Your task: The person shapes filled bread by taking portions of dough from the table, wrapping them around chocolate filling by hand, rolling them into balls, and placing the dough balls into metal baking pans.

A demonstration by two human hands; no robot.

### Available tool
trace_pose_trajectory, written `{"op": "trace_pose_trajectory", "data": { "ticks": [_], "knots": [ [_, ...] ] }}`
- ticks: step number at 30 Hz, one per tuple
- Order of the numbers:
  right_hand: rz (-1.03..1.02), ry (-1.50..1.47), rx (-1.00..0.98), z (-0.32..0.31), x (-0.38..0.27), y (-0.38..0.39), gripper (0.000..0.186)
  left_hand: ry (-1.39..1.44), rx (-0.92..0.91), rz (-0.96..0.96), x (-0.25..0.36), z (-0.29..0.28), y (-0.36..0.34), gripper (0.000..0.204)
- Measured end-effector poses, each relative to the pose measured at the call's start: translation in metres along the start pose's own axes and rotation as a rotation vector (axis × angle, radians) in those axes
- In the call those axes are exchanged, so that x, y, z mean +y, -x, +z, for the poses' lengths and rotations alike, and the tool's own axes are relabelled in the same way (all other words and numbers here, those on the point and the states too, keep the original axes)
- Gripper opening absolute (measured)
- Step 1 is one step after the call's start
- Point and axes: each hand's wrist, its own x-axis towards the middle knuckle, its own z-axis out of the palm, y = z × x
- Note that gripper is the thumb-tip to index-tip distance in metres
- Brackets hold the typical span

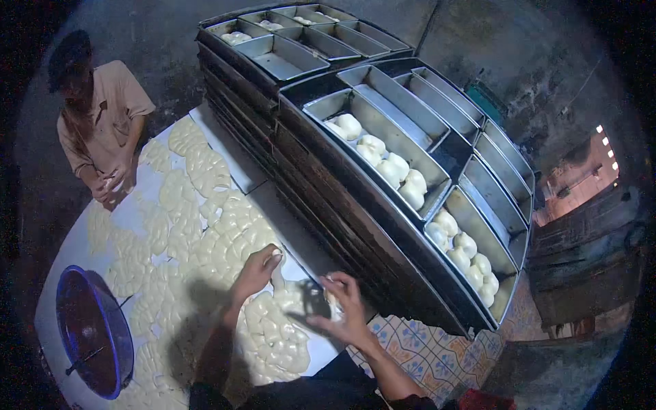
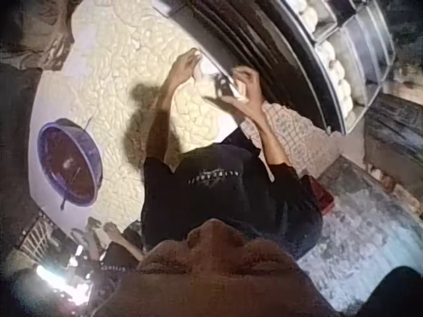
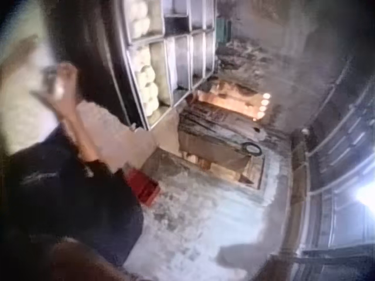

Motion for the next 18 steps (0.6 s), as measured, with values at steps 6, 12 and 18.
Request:
{"op": "trace_pose_trajectory", "data": {
  "ticks": [6,12,18],
  "knots": [
    [0.158,0.323,-0.01,0.032,0.035,-0.008,0.053,0.071,0.224,0.05,0.033,-0.021,0.011,0.027],
    [0.5,-0.139,-0.128,0.043,0.063,-0.047,0.035,0.288,0.508,0.068,0.058,-0.049,0.015,0.017],
    [0.412,0.24,-0.453,0.04,0.078,-0.001,0.054,0.432,0.644,0.535,0.075,-0.091,0.049,0.029]
  ]
}}
